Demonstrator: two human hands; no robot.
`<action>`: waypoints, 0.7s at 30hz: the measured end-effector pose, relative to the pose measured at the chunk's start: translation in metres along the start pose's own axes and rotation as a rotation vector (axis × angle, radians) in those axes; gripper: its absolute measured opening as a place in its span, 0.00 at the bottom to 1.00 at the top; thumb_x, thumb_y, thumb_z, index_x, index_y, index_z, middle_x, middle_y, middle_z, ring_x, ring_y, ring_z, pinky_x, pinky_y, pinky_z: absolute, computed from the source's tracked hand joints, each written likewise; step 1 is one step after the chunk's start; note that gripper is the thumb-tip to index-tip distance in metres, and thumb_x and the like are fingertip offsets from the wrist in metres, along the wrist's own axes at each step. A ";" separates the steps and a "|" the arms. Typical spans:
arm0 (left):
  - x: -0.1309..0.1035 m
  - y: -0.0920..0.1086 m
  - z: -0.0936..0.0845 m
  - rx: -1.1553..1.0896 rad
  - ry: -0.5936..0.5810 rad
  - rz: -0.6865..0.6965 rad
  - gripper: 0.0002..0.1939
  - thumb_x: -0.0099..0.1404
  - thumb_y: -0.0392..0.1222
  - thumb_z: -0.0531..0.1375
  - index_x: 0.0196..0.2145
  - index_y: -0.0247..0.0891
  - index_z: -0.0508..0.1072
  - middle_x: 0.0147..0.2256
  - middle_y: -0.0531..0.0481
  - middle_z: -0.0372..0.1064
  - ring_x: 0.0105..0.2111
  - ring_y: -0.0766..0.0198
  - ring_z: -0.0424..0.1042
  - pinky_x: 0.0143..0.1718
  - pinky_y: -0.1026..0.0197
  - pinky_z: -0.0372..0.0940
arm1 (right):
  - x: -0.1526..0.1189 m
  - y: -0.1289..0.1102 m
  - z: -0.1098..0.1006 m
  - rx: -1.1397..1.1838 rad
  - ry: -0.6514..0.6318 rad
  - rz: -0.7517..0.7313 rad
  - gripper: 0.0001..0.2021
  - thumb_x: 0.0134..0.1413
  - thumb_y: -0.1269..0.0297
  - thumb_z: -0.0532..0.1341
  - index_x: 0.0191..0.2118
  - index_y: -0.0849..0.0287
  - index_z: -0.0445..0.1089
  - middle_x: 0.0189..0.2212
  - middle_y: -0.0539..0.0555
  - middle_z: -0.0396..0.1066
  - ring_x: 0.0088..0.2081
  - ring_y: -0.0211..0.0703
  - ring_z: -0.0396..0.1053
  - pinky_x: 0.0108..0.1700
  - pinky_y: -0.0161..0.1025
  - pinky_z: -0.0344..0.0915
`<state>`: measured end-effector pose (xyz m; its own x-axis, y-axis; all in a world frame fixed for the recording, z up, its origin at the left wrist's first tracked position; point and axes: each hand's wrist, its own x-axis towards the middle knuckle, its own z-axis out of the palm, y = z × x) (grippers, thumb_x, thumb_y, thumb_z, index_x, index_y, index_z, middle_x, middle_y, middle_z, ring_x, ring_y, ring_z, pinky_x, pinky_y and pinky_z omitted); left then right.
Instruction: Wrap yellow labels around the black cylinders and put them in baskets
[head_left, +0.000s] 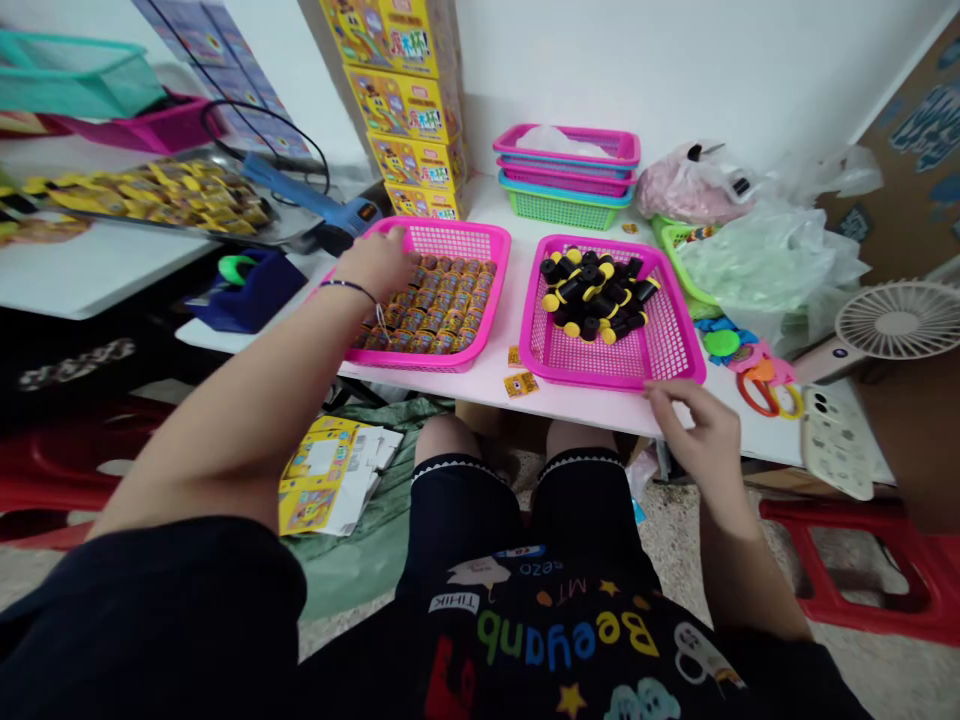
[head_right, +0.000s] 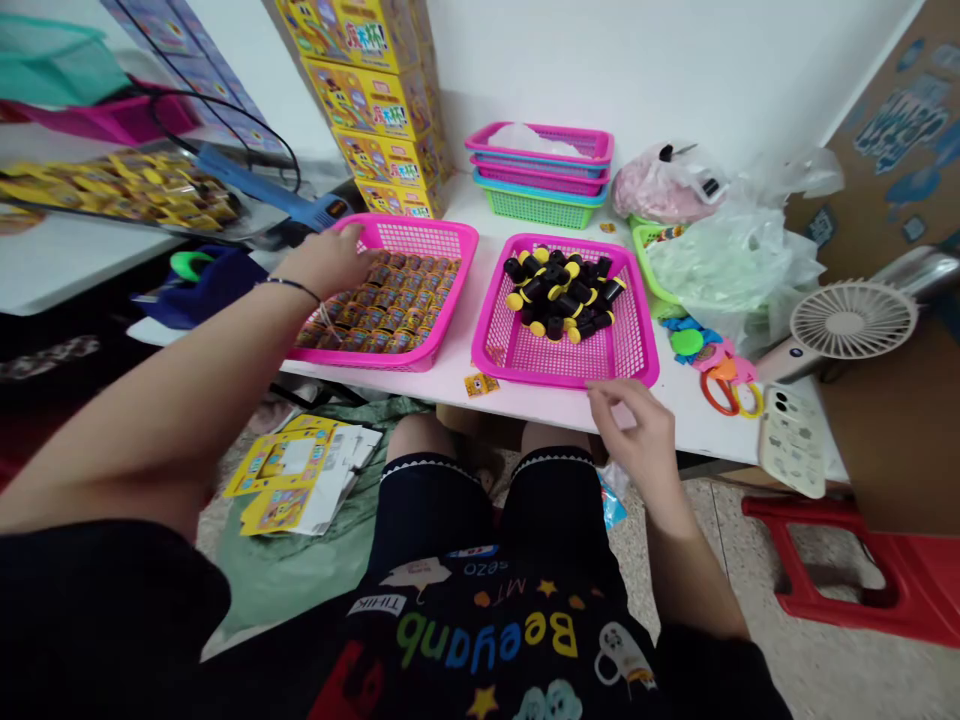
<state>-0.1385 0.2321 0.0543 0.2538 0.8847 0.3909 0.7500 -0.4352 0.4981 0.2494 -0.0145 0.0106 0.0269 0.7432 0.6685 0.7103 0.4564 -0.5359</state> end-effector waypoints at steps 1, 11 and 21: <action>-0.011 0.019 0.000 0.051 0.043 -0.017 0.31 0.69 0.61 0.58 0.59 0.34 0.68 0.46 0.47 0.74 0.56 0.52 0.64 0.62 0.46 0.55 | 0.015 0.005 0.001 -0.039 0.008 -0.012 0.07 0.66 0.63 0.63 0.41 0.55 0.79 0.33 0.53 0.81 0.32 0.42 0.77 0.37 0.41 0.76; -0.166 0.118 0.083 0.415 -0.230 0.505 0.17 0.75 0.41 0.53 0.53 0.37 0.77 0.47 0.37 0.80 0.43 0.48 0.80 0.42 0.51 0.74 | 0.143 0.063 0.057 -0.774 -1.014 -0.023 0.20 0.59 0.76 0.62 0.56 0.58 0.75 0.56 0.63 0.78 0.55 0.58 0.76 0.51 0.47 0.72; -0.187 0.101 0.108 0.227 -0.385 0.385 0.23 0.73 0.26 0.49 0.59 0.32 0.75 0.62 0.38 0.73 0.65 0.53 0.71 0.68 0.53 0.65 | 0.126 0.056 0.047 -0.636 -0.973 0.029 0.18 0.65 0.61 0.63 0.58 0.53 0.76 0.49 0.57 0.82 0.48 0.52 0.79 0.50 0.44 0.73</action>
<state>-0.0443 0.0402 -0.0520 0.7052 0.6856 0.1807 0.6612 -0.7280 0.1813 0.2601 0.1279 0.0409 -0.3070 0.9371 -0.1659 0.9505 0.3106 -0.0047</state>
